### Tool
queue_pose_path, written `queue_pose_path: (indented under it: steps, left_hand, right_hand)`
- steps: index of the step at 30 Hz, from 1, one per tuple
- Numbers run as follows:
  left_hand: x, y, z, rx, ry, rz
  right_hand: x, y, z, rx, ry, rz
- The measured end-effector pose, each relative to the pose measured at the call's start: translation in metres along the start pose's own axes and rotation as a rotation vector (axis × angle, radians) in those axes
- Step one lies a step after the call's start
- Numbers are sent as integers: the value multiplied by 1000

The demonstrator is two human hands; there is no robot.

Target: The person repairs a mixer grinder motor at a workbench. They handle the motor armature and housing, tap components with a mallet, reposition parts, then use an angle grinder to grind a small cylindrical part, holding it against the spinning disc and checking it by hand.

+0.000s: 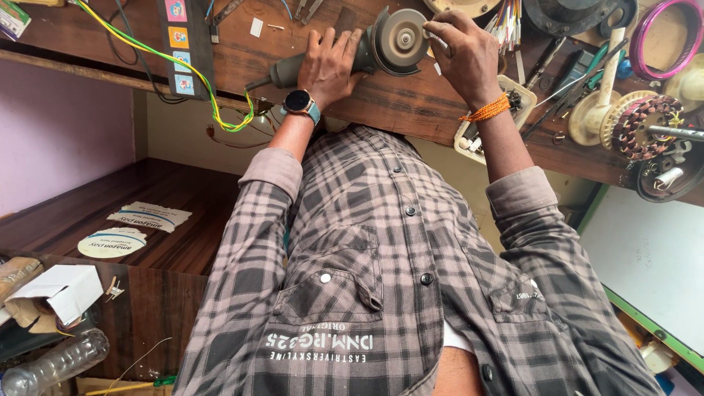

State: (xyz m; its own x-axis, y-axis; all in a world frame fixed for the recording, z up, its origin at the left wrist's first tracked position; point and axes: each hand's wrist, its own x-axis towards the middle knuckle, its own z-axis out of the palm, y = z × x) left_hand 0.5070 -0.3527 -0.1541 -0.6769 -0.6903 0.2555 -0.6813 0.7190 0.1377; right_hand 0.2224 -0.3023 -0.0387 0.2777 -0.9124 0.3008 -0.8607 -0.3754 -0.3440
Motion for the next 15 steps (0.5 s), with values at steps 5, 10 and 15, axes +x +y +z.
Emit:
queue_pose_path:
  steps: [5, 10, 15]
  left_hand:
    - [0, 3, 1, 4, 17, 2]
    - [0, 4, 1, 0, 13, -1]
    - [1, 5, 1, 0, 19, -4]
  right_hand:
    - [-1, -1, -2, -35, 15, 10]
    - [1, -4, -7, -116, 20, -27]
    - [4, -3, -8, -148, -5, -44]
